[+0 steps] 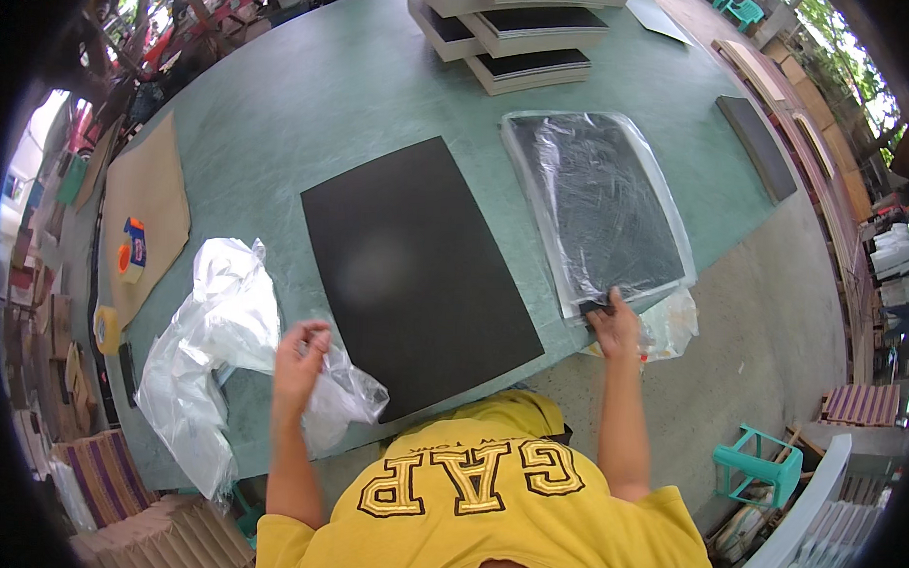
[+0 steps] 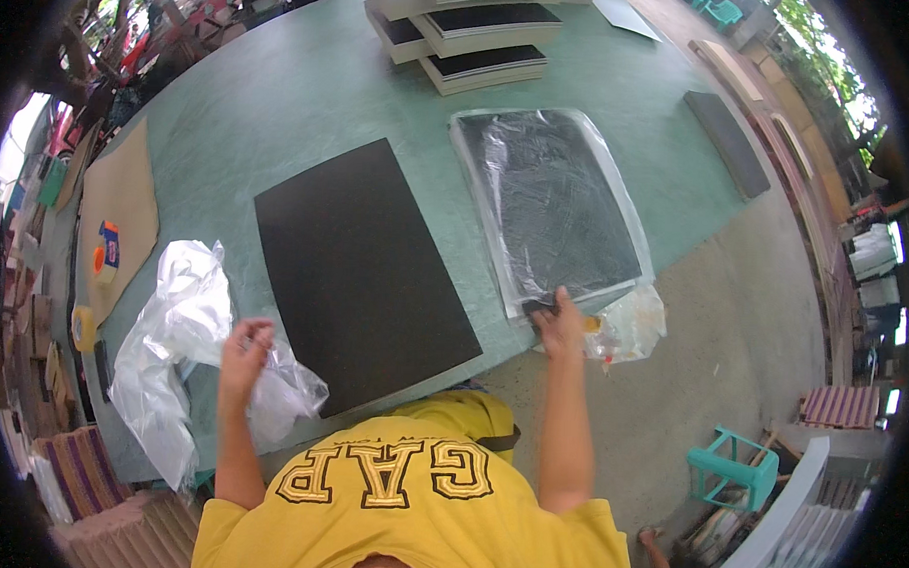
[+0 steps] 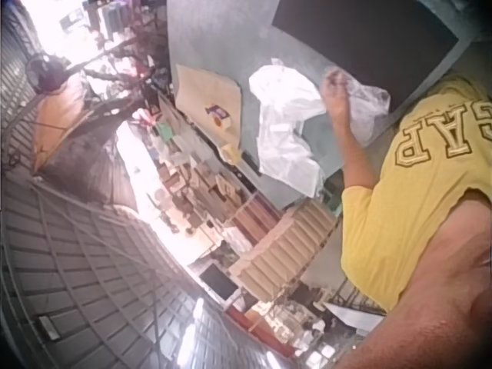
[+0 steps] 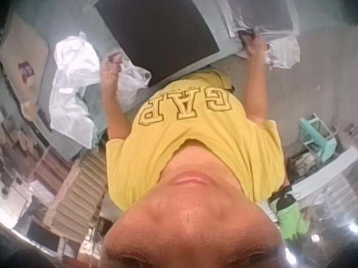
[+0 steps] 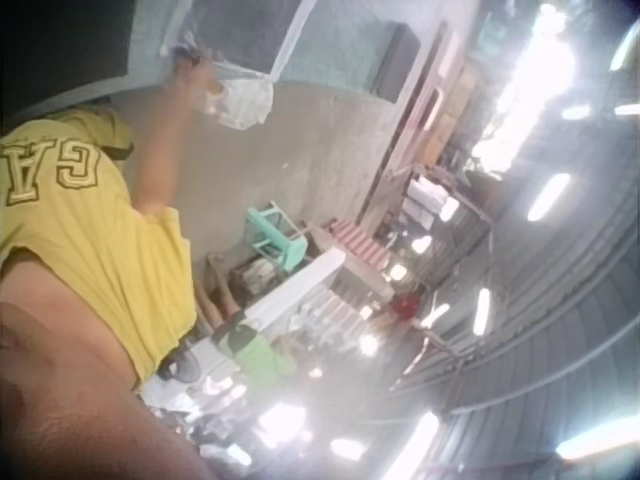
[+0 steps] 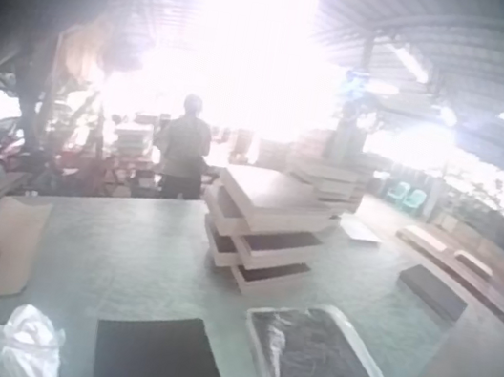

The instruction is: The person takes large black boards from a stack and slides them into plastic bags one by one on a large green table.

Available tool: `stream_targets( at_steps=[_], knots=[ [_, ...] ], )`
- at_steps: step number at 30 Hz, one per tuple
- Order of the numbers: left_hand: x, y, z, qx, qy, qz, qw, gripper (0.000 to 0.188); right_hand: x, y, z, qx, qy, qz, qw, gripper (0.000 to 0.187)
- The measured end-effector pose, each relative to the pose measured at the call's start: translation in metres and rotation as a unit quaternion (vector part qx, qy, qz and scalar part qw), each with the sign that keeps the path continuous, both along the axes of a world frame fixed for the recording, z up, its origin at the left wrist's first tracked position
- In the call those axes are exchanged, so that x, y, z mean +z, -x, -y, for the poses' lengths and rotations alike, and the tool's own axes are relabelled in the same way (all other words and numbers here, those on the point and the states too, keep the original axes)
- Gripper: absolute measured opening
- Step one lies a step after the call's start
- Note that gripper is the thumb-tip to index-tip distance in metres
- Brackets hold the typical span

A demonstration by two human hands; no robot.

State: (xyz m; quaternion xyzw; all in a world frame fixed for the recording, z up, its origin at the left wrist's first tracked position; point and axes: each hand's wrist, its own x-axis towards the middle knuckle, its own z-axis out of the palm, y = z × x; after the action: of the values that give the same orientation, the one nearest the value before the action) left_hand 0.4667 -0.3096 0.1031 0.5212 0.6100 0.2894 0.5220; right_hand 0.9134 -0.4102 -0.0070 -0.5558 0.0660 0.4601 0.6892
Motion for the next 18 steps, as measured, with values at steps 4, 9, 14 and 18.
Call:
stream_targets(
  at_steps=[4, 9, 14, 18],
  knots=[
    [0.065, 0.048, -0.036, 0.298, -0.23, 0.023, 0.926, 0.016, 0.063, 0.011, 0.037, 0.213, 0.147, 0.13, 0.957, 0.042],
    [0.109, -0.067, -0.048, 0.204, -0.402, 0.151, 0.88, 0.014, 0.114, 0.096, -0.041, 0.515, -0.056, 0.089, 0.851, 0.045],
    [0.07, -0.127, -0.004, -0.111, -0.41, 0.089, 0.901, 0.022, 0.09, 0.188, -0.083, 0.543, -0.344, -0.115, 0.757, 0.059],
    [0.052, -0.106, -0.018, -0.081, -0.295, 0.02, 0.952, 0.032, 0.1, 0.167, -0.113, 0.43, -0.271, -0.317, 0.801, 0.051]
  ],
)
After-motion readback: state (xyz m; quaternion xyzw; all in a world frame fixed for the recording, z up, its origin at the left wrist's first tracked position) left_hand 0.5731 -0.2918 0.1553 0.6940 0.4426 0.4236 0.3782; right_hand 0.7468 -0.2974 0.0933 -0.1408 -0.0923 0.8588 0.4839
